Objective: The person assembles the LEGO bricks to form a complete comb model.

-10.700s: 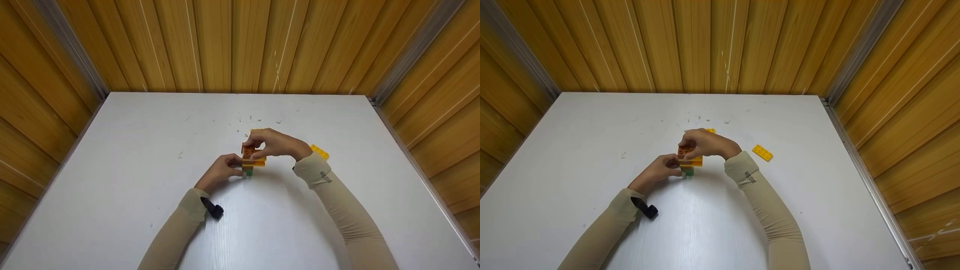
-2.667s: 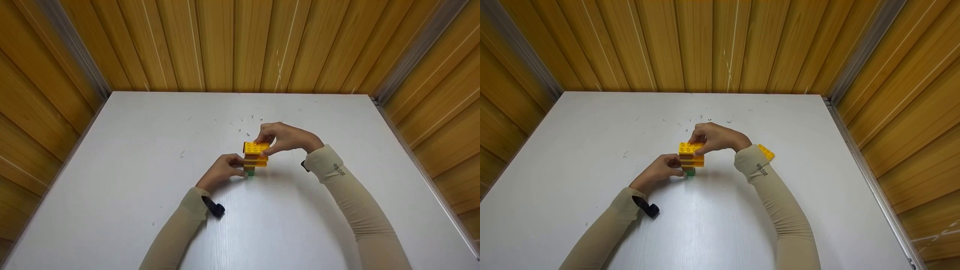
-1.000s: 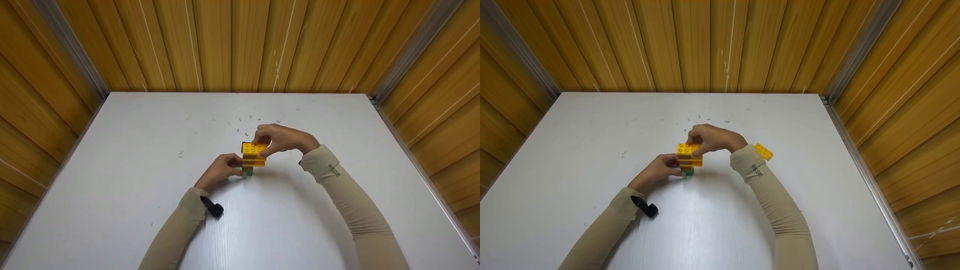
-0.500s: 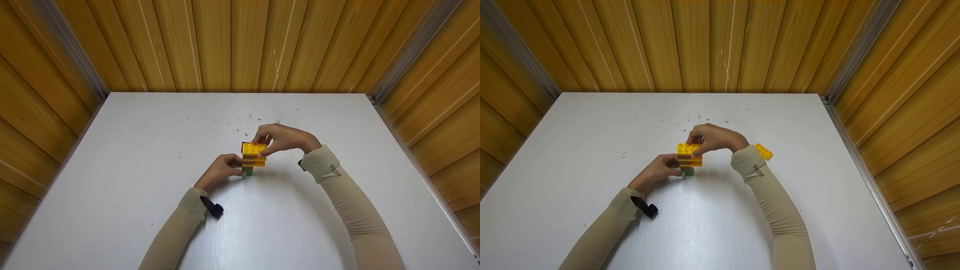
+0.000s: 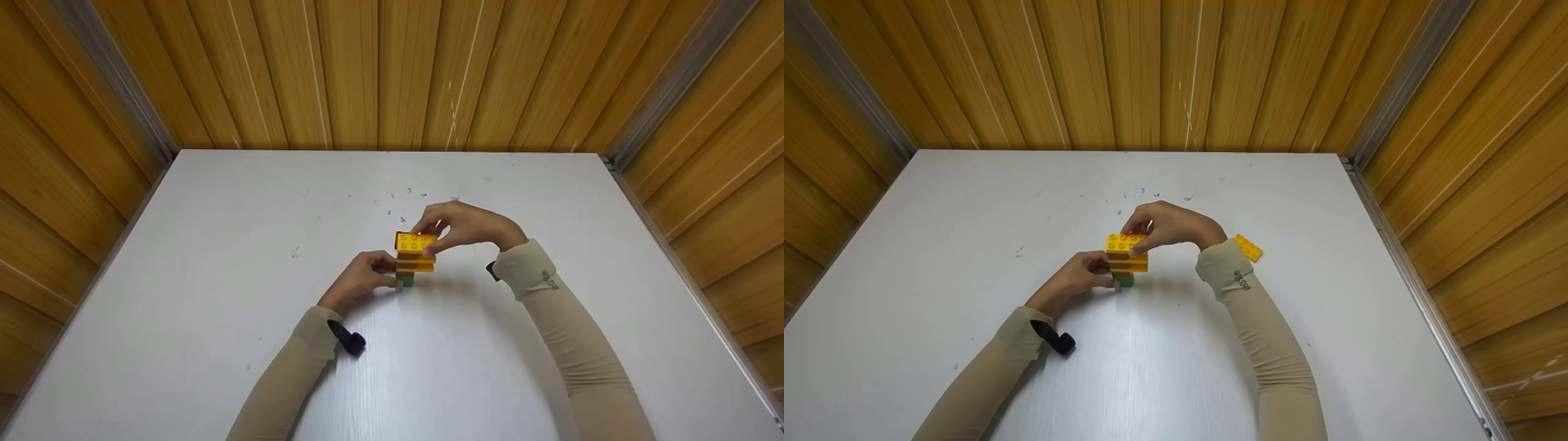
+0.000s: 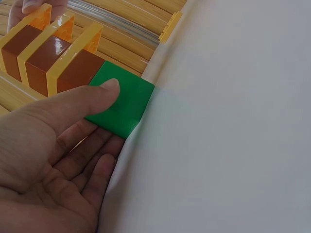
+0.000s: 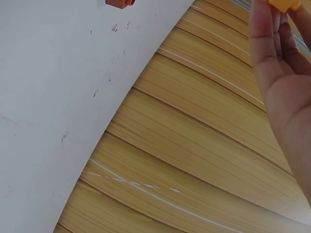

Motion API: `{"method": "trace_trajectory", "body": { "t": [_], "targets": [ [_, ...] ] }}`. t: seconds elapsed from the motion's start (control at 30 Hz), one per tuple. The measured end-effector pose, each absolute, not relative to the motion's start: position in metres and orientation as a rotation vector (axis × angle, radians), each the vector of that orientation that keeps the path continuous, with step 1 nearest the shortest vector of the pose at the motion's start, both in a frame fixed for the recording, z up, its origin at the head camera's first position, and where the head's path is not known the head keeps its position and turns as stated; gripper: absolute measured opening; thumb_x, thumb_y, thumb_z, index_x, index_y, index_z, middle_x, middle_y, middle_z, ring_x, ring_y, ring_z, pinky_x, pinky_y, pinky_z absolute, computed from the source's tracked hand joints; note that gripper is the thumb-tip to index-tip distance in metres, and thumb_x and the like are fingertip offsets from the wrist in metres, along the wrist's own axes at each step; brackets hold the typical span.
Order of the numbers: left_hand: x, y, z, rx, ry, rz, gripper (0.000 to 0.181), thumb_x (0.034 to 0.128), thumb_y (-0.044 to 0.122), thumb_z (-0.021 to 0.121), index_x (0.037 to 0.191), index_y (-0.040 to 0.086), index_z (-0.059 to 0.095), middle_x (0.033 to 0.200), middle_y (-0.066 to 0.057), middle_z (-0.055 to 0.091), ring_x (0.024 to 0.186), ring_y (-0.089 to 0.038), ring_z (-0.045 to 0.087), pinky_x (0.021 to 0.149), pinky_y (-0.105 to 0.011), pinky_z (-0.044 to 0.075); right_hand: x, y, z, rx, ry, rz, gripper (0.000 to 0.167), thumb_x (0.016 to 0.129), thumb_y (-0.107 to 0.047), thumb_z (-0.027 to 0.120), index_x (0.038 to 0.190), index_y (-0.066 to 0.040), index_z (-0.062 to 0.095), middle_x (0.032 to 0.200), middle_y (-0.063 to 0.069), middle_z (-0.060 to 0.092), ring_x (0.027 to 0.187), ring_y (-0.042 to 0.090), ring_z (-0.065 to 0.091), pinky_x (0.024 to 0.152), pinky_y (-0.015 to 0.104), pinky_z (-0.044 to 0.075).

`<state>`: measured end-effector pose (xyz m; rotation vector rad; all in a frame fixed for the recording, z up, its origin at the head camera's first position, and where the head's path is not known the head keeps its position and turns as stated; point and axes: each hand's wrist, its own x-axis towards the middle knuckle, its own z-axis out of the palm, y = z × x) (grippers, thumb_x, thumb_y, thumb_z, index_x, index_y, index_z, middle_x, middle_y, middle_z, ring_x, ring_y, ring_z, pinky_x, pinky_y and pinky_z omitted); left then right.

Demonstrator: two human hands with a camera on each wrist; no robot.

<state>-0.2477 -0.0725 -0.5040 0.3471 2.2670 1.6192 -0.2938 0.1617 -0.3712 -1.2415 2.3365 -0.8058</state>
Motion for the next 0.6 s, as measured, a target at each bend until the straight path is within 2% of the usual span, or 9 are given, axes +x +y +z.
{"method": "trace_trajectory", "body": {
  "t": [0.27, 0.4, 0.6],
  "targets": [
    [-0.248, -0.073, -0.505, 0.365, 2.280, 1.611, 0.033, 0.0756, 0.011, 0.080, 0.106, 0.010, 0.069, 0.112, -0.005, 0.071, 0.105, -0.017, 0.065, 0.101, -0.037, 0.046, -0.300, 0.166, -0.379, -1.239, 2.323, -0.987, 0.036, 0.086, -0.024, 0.072, 0.118, -0.009, 0.067, 0.111, 0.009, 0.065, 0.096, 0.021, 0.064, 0.092, 0.040, 0.053],
    [-0.249, -0.072, -0.504, 0.356, 2.273, 1.606, 0.033, 0.0751, 0.011, 0.080, 0.106, 0.011, 0.069, 0.112, -0.004, 0.071, 0.106, -0.016, 0.065, 0.103, -0.038, 0.045, -0.305, 0.167, -0.385, -1.160, 2.332, -1.121, 0.031, 0.088, -0.018, 0.070, 0.118, -0.010, 0.067, 0.114, 0.010, 0.064, 0.104, 0.028, 0.062, 0.097, 0.042, 0.050],
    [-0.249, -0.072, -0.504, 0.327, 2.276, 1.593, 0.033, 0.0753, 0.013, 0.081, 0.106, 0.012, 0.069, 0.112, -0.002, 0.071, 0.105, -0.015, 0.065, 0.104, -0.038, 0.044, -0.317, 0.168, -0.400, -1.030, 2.364, -1.222, 0.035, 0.089, -0.011, 0.067, 0.123, -0.003, 0.062, 0.124, 0.016, 0.061, 0.116, 0.037, 0.056, 0.104, 0.046, 0.044]
  ]
}}
